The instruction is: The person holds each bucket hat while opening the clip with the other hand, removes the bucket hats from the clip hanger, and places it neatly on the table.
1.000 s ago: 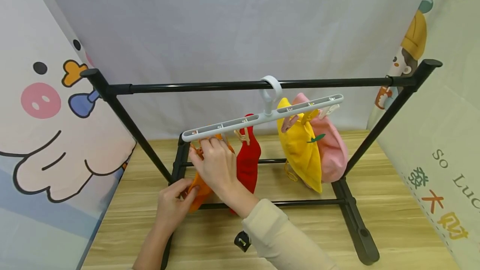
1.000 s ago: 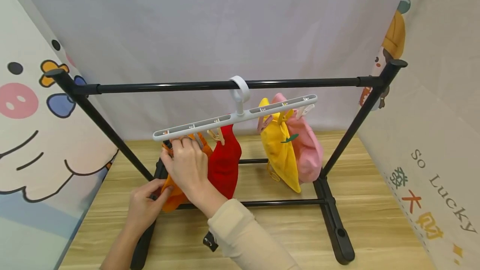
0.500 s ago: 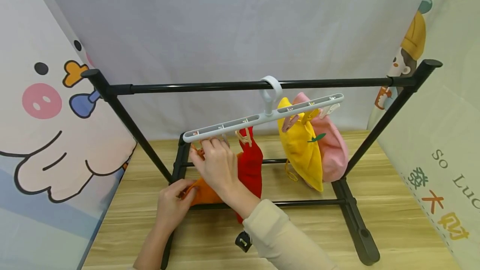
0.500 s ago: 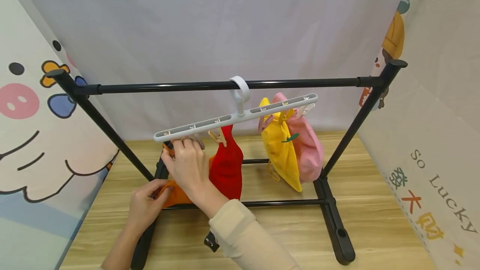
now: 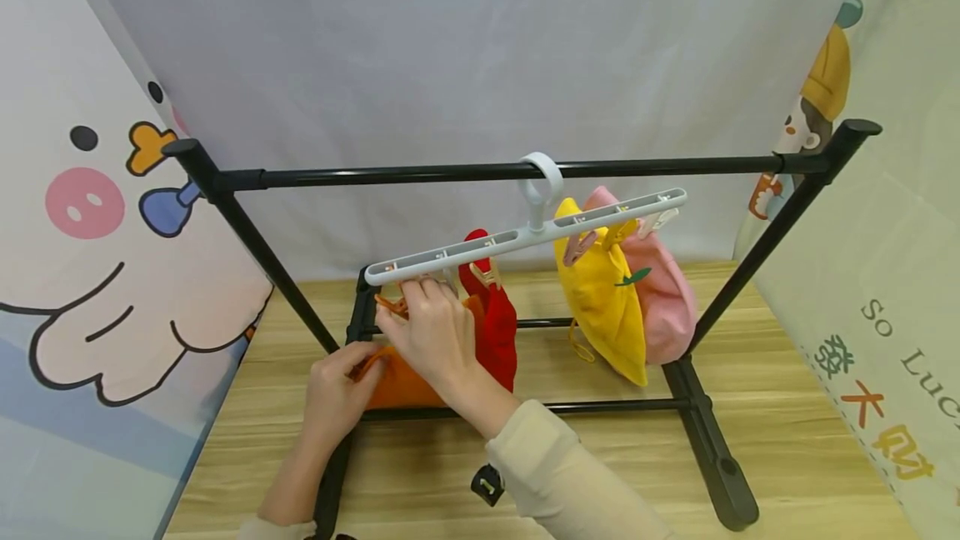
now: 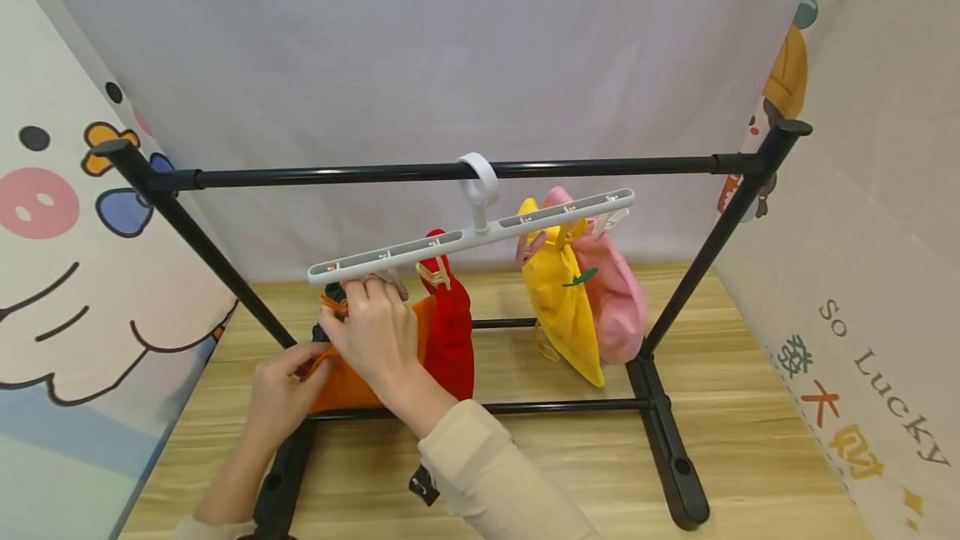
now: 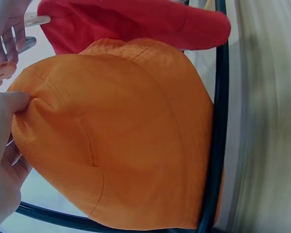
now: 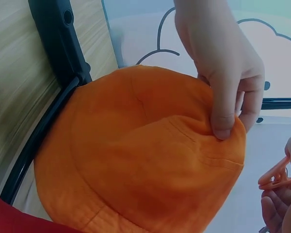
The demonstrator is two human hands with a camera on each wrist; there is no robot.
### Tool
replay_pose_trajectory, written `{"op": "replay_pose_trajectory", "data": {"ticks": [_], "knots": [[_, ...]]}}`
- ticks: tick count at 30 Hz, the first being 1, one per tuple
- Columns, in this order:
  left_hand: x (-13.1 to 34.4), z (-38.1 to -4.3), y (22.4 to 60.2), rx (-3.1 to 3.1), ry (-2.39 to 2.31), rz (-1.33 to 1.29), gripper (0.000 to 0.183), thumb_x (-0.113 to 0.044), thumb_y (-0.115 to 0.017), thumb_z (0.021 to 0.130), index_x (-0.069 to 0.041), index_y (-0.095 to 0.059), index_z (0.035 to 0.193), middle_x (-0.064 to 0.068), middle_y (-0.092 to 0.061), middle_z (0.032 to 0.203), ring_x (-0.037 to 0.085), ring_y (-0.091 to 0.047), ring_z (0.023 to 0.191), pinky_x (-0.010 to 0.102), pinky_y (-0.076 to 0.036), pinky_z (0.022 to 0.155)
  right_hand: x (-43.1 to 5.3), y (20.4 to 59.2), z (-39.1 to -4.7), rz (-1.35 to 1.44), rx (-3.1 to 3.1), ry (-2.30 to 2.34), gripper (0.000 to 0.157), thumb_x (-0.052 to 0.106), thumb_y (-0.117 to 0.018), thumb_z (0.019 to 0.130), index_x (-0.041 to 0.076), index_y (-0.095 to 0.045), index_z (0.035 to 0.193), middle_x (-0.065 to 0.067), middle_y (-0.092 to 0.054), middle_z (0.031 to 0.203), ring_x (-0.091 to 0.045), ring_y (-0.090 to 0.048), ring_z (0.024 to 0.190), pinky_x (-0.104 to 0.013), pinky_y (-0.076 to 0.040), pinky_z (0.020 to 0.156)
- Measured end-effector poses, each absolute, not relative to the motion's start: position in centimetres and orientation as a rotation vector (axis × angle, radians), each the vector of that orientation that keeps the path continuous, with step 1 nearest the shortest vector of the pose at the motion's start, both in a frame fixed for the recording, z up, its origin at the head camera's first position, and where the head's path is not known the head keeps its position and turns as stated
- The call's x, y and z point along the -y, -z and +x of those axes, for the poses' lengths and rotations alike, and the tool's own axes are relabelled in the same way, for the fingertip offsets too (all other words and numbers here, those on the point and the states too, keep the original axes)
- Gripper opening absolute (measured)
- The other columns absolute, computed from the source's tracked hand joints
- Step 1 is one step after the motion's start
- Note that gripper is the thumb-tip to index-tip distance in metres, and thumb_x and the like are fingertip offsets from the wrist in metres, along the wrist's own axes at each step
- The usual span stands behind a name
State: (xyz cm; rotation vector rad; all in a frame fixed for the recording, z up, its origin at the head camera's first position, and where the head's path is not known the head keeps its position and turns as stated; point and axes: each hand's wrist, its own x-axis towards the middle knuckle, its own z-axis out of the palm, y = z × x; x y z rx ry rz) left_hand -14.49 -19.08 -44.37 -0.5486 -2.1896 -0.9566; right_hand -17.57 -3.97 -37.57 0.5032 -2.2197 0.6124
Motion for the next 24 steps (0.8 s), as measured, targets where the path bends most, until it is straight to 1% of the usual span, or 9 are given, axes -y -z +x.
{"op": "replay_pose_trajectory", "data": {"ticks": [6, 10, 13, 17, 20, 24], "knots": [[19.6, -15.2, 43.6, 2.193, 0.899, -0.553, 0.020, 0.010, -0.072, 0.068, -0.005, -0.070, 0.082, 0.006, -0.069, 0.075, 0.013, -0.061, 0.061, 0.015, -0.047, 0.056, 3.9, 37.4, -17.6, 0.524, 2.228, -0.593, 0.020, 0.034, -0.063, 0.081, 0.014, -0.060, 0.083, 0.004, -0.054, 0.066, -0.011, -0.050, 0.055, -0.017, -0.039, 0.043], [19.8, -15.5, 43.0, 2.196, 0.875, -0.535, 0.022, 0.012, -0.073, 0.066, -0.003, -0.070, 0.082, 0.008, -0.069, 0.077, 0.015, -0.063, 0.064, 0.015, -0.049, 0.059, 3.8, 37.5, -17.6, 0.528, 2.234, -0.584, 0.022, 0.035, -0.063, 0.081, 0.014, -0.061, 0.086, 0.003, -0.057, 0.069, -0.011, -0.052, 0.056, -0.018, -0.043, 0.047], [19.9, -15.6, 42.4, 2.186, 0.879, -0.518, 0.020, 0.012, -0.073, 0.067, -0.001, -0.071, 0.082, 0.010, -0.070, 0.077, 0.017, -0.063, 0.062, 0.014, -0.049, 0.059, 3.9, 37.6, -17.7, 0.535, 2.228, -0.582, 0.023, 0.035, -0.064, 0.081, 0.013, -0.062, 0.088, 0.003, -0.058, 0.070, -0.011, -0.053, 0.057, -0.018, -0.046, 0.050], [20.2, -15.9, 41.4, 2.186, 0.862, -0.481, 0.018, 0.009, -0.074, 0.068, -0.001, -0.071, 0.084, 0.013, -0.070, 0.078, 0.019, -0.063, 0.061, 0.012, -0.048, 0.057, 3.9, 37.8, -17.8, 0.539, 2.209, -0.584, 0.023, 0.034, -0.064, 0.081, 0.012, -0.062, 0.084, 0.003, -0.056, 0.067, -0.012, -0.052, 0.056, -0.019, -0.045, 0.051], [20.4, -16.3, 40.7, 2.175, 0.852, -0.483, 0.017, 0.008, -0.074, 0.069, -0.001, -0.072, 0.084, 0.012, -0.070, 0.079, 0.019, -0.063, 0.059, 0.011, -0.048, 0.055, 3.9, 37.8, -17.9, 0.534, 2.200, -0.586, 0.022, 0.034, -0.064, 0.081, 0.012, -0.061, 0.079, 0.002, -0.055, 0.065, -0.012, -0.052, 0.056, -0.020, -0.044, 0.051], [20.9, -16.7, 40.1, 2.164, 0.840, -0.493, 0.016, 0.008, -0.073, 0.070, -0.002, -0.072, 0.083, 0.011, -0.070, 0.077, 0.018, -0.061, 0.057, 0.010, -0.045, 0.053, 3.9, 37.9, -17.9, 0.532, 2.199, -0.578, 0.023, 0.035, -0.065, 0.081, 0.013, -0.060, 0.076, 0.003, -0.053, 0.063, -0.012, -0.051, 0.054, -0.020, -0.044, 0.051]]}}
